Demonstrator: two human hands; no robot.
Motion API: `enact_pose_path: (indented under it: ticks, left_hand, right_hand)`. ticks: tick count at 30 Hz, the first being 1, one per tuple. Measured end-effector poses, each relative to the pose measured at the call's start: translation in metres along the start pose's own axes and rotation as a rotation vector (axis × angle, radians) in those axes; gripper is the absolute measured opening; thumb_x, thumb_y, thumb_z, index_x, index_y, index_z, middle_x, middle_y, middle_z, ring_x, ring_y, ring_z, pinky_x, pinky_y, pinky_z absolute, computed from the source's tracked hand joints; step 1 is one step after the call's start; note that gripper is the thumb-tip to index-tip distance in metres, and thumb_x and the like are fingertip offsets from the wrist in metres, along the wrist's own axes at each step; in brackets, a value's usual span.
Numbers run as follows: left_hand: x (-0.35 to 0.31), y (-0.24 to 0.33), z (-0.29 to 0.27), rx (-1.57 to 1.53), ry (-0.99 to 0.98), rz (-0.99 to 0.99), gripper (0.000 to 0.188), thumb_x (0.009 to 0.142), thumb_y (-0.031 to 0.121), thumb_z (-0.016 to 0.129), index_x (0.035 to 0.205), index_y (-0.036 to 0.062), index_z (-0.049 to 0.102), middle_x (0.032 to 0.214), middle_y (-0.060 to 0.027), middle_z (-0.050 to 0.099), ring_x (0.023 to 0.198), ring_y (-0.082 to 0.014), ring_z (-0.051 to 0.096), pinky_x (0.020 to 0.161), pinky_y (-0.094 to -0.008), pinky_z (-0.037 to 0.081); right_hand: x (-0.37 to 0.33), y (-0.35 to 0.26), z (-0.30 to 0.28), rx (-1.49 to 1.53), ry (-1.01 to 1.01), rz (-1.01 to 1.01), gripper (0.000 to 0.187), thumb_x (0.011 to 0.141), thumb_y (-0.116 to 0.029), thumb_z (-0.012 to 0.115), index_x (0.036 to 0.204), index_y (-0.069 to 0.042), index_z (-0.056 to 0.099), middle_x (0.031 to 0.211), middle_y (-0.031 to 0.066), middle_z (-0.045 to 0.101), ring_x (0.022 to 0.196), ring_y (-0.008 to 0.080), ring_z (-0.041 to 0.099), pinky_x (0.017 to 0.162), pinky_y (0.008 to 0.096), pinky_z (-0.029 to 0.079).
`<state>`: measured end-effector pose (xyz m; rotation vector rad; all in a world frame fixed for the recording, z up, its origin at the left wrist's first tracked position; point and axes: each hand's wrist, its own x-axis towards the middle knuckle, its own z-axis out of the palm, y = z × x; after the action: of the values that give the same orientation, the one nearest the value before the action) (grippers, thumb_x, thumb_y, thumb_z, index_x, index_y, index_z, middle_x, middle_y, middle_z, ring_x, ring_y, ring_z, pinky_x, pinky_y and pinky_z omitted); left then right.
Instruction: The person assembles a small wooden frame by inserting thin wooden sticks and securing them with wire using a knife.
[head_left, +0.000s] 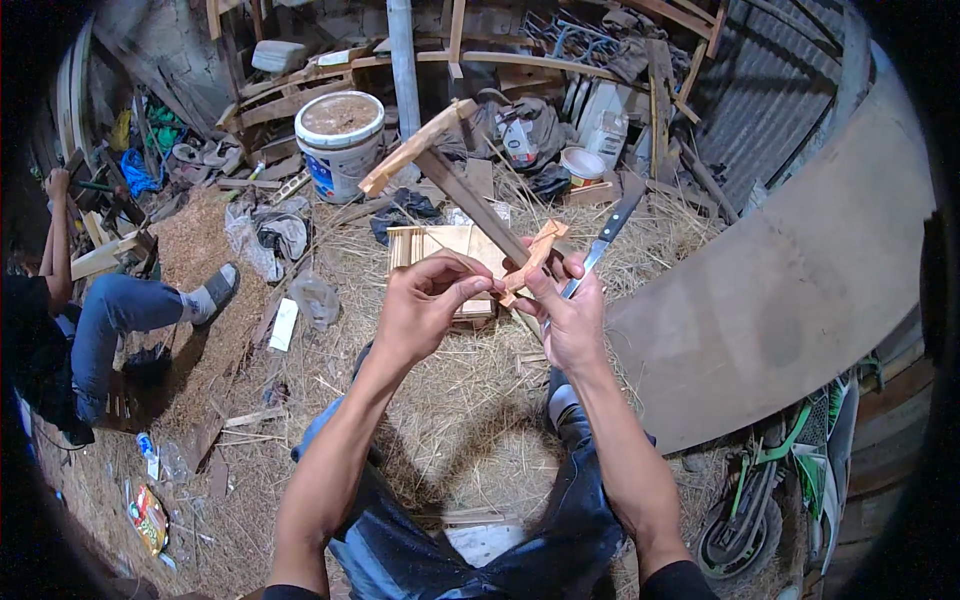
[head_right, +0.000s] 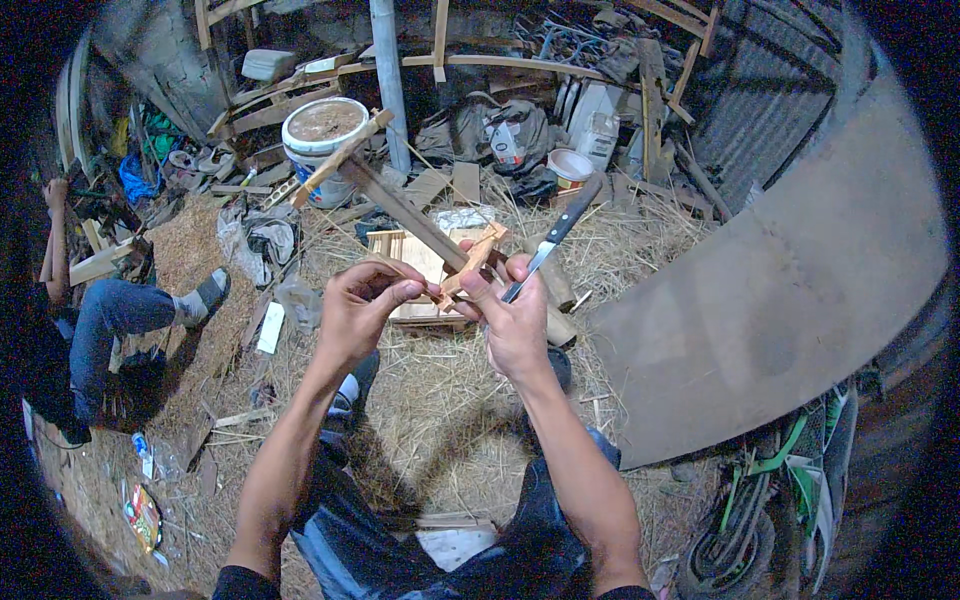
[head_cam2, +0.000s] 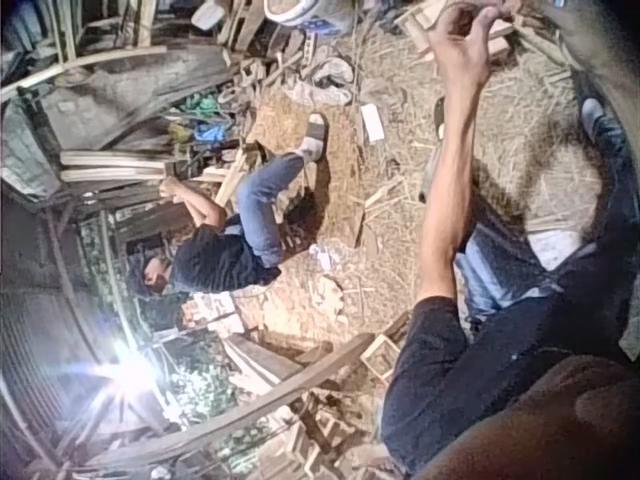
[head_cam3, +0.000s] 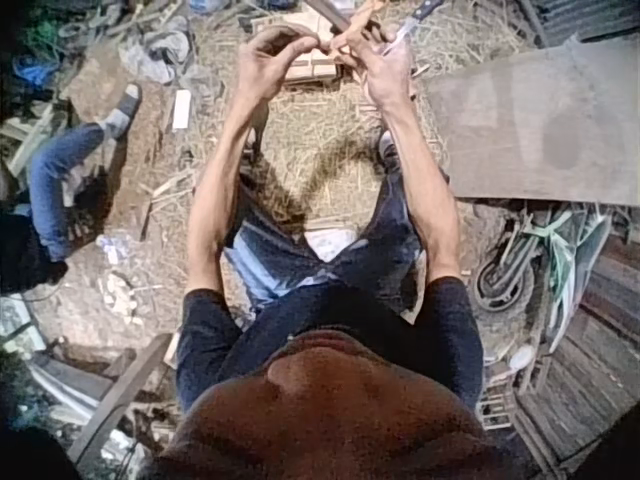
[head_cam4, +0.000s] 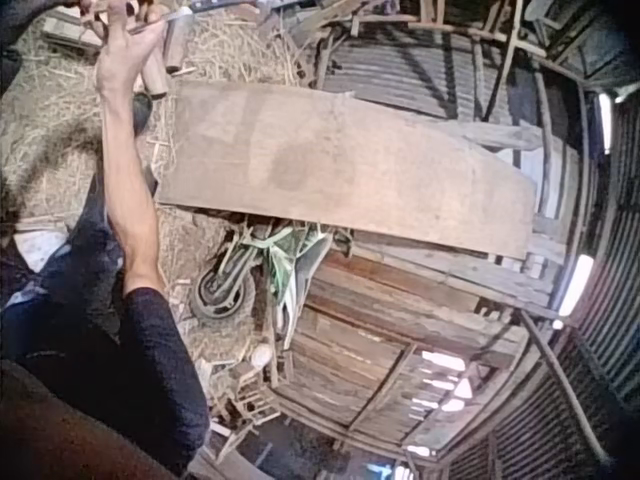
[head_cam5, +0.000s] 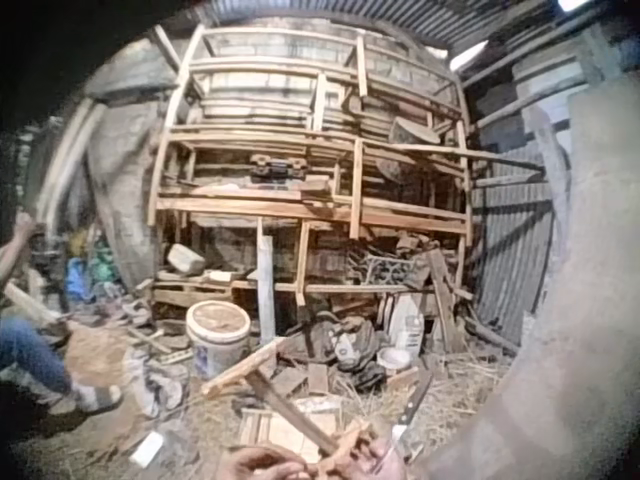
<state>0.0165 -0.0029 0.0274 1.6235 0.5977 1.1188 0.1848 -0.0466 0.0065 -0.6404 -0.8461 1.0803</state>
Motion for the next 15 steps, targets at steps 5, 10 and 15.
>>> enact_pose_path:
  ticks: [5,10,15]
  left_hand:
    - [0.003,-0.007,0.003,-0.062,0.004,-0.013,0.011,0.085,0.006,0.062,0.09,-0.0037,0.063,0.085,-0.0084,0.066,0.082,-0.0116,0.062,0.076,-0.0254,0.05]
    - [0.003,-0.009,0.0,0.015,-0.049,-0.055,0.015,0.084,0.004,0.062,0.096,-0.0043,0.061,0.091,-0.0115,0.066,0.088,-0.0172,0.064,0.08,-0.0287,0.051]
    - [0.002,-0.008,-0.01,0.16,-0.184,-0.082,0.024,0.089,0.004,0.055,0.112,-0.0019,0.055,0.103,-0.0109,0.064,0.098,-0.0177,0.06,0.086,-0.0298,0.049]
  right_hand:
    - [0.003,0.0,-0.003,-0.004,-0.014,-0.031,0.033,0.086,-0.001,0.058,0.091,-0.013,0.028,0.12,0.0196,0.049,0.099,0.0279,0.061,0.067,0.0321,0.062]
    - [0.006,-0.002,-0.002,-0.065,0.001,0.001,0.038,0.084,-0.003,0.062,0.089,-0.013,0.026,0.117,0.0184,0.051,0.098,0.0221,0.061,0.068,0.0278,0.059]
    - [0.014,-0.003,-0.014,-0.113,-0.006,0.022,0.039,0.083,-0.002,0.063,0.087,-0.013,0.026,0.114,0.0164,0.053,0.097,0.0192,0.06,0.07,0.0291,0.058]
